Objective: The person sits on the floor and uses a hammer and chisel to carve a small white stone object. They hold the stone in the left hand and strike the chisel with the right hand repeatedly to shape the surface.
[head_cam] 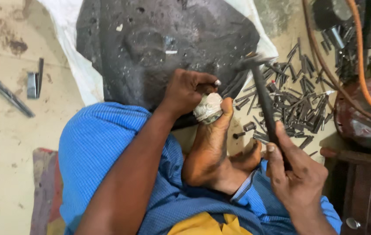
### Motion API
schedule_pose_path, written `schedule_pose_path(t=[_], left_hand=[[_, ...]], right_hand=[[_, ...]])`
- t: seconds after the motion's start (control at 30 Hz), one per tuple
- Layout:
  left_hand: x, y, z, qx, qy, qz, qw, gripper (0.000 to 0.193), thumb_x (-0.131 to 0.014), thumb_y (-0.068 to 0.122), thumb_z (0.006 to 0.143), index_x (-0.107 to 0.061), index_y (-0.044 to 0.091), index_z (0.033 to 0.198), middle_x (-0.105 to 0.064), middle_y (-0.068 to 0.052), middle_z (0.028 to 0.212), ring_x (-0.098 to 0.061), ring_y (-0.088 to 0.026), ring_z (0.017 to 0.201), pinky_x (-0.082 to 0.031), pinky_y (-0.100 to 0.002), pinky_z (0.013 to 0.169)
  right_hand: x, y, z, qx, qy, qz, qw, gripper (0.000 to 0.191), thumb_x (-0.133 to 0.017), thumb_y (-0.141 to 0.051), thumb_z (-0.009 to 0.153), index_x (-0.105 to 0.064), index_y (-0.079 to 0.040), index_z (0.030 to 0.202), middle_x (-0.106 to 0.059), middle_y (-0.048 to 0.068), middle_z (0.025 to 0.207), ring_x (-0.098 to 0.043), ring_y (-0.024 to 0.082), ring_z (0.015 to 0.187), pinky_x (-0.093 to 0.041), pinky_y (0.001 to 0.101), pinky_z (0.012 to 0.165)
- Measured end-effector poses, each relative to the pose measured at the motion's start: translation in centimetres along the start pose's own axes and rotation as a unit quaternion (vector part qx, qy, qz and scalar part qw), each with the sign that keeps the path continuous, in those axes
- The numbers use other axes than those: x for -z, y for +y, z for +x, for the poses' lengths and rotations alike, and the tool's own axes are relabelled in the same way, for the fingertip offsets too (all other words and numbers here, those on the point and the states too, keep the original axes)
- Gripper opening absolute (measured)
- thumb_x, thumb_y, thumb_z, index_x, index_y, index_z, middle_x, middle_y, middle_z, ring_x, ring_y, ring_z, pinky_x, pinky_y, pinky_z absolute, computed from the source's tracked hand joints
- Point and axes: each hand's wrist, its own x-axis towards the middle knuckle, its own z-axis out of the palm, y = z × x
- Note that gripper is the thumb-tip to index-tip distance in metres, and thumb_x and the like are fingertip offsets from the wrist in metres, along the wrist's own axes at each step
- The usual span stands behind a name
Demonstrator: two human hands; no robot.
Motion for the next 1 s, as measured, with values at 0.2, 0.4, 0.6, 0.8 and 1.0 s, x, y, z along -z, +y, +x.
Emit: schedule_pose_path(t=[0.2, 0.4, 0.6, 0.8, 1.0], left_hand=[[-0.2, 0.2, -0.1, 0.021, 0.011, -0.085, 0.996, 0.017, -0.077, 0.004, 0.085, -0.080, 0.008, 0.101, -0.082, -0.006, 0.091, -0.079, -0.010, 0.082, -0.062, -0.025, 0.074], [0.0, 0.5, 0.2, 0.017, 0.033, 0.005, 0.999, 0.018, -0.082, 0.006, 0.080, -0.079, 0.006, 0.098, -0.079, -0.010, 0.085, -0.078, -0.012, 0.074, -0.059, -0.028, 0.067], [0.1, 0.7, 0.2, 0.019, 0.016, -0.019, 1.000, 0.018, -0.079, 0.005, 0.082, -0.078, 0.006, 0.099, -0.080, -0.008, 0.088, -0.078, -0.011, 0.077, -0.060, -0.026, 0.069], [0.3, 1.0, 0.2, 0.017, 0.001, -0.027, 0.999, 0.019, -0.075, 0.000, 0.082, -0.079, 0.006, 0.100, -0.081, -0.006, 0.088, -0.078, -0.010, 0.078, -0.061, -0.026, 0.071], [0.3, 0.9, 0.2, 0.018, 0.003, -0.038, 0.999, 0.019, -0.075, -0.001, 0.082, -0.079, 0.006, 0.099, -0.081, -0.006, 0.087, -0.077, -0.009, 0.077, -0.061, -0.025, 0.070]], right_hand=[[-0.3, 0.3, 0.7, 0.038, -0.035, -0.060, 0.997, 0.045, -0.072, -0.007, 0.093, -0.066, -0.006, 0.138, -0.070, 0.007, 0.069, -0.059, 0.004, 0.052, -0.045, 0.0228, 0.047], [0.7, 0.1, 0.0, -0.017, -0.004, -0.014, 1.000, 0.044, -0.068, -0.009, 0.100, -0.064, -0.006, 0.144, -0.069, 0.004, 0.068, -0.056, 0.005, 0.053, -0.046, 0.0229, 0.052], [0.9, 0.1, 0.4, -0.031, -0.001, -0.046, 0.998, 0.045, -0.068, -0.009, 0.099, -0.063, -0.006, 0.143, -0.072, 0.004, 0.071, -0.062, 0.005, 0.054, -0.048, 0.0226, 0.051], [1.8, 0.1, 0.5, -0.042, 0.008, -0.024, 0.999, 0.045, -0.067, -0.009, 0.101, -0.062, -0.007, 0.146, -0.072, 0.005, 0.074, -0.062, 0.006, 0.055, -0.048, 0.0218, 0.051], [3.4, -1.0, 1.4, 0.047, 0.033, 0.005, 0.998, 0.038, -0.063, -0.002, 0.105, -0.060, 0.001, 0.143, -0.072, 0.010, 0.083, -0.066, 0.007, 0.060, -0.048, 0.0244, 0.054]])
